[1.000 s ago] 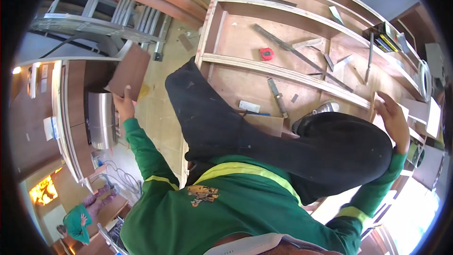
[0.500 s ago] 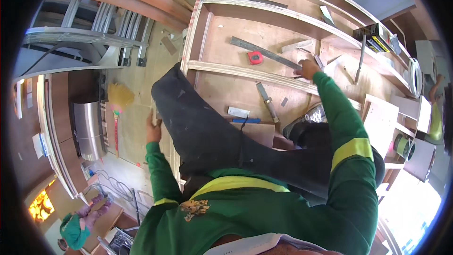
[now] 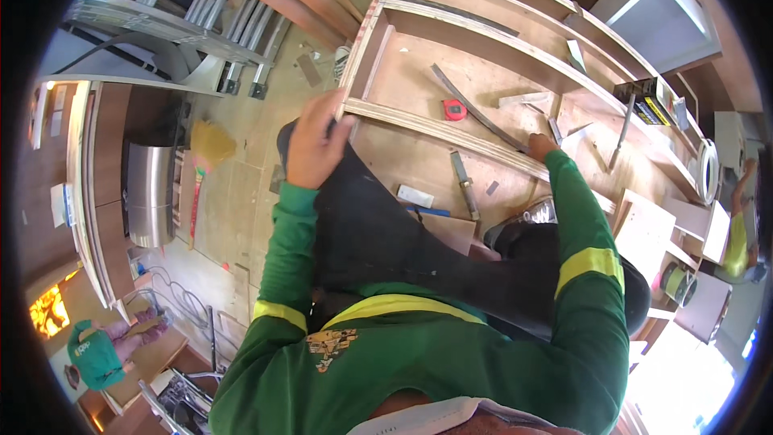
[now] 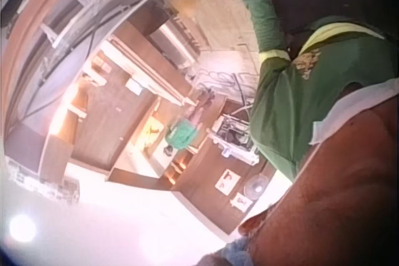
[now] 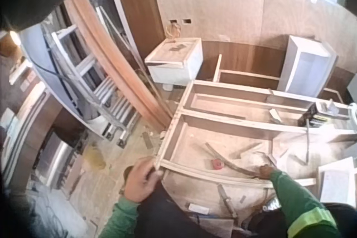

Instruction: The person cuts a piece of veneer with shears, fits it into a wooden frame, and then uses a file to smooth the edges of the wooden structure while seated on the floor.

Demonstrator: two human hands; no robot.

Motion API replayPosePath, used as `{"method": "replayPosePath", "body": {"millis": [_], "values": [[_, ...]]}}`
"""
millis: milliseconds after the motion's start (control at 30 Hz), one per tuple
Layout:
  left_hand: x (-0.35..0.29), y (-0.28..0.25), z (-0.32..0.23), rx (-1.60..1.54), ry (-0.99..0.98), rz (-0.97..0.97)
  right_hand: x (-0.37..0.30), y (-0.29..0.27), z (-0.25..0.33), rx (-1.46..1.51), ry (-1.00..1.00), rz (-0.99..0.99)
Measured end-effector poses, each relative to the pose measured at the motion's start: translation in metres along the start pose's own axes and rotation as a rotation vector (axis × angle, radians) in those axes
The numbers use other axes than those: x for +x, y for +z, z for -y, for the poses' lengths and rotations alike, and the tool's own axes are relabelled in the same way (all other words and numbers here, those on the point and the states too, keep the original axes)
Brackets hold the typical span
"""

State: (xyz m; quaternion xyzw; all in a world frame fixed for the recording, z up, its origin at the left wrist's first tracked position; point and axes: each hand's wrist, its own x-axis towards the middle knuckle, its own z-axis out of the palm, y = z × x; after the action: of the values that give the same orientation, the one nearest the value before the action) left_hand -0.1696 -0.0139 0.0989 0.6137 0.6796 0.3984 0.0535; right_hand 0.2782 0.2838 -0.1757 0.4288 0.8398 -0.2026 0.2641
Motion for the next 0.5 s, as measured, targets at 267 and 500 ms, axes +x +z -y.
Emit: {"method": "replayPosePath", "body": {"millis": [267, 500], "values": [[0.054, 0.039, -0.031, 0.027, 0.323, -0.01, -0.064, -0.194, -0.015, 0.585, -0.324, -0.035], [0.106, 0.041, -0.095, 0.352, 0.431, 0.085, -0.169, -0.305, 0.123, 0.546, -0.564, -0.391]]}}
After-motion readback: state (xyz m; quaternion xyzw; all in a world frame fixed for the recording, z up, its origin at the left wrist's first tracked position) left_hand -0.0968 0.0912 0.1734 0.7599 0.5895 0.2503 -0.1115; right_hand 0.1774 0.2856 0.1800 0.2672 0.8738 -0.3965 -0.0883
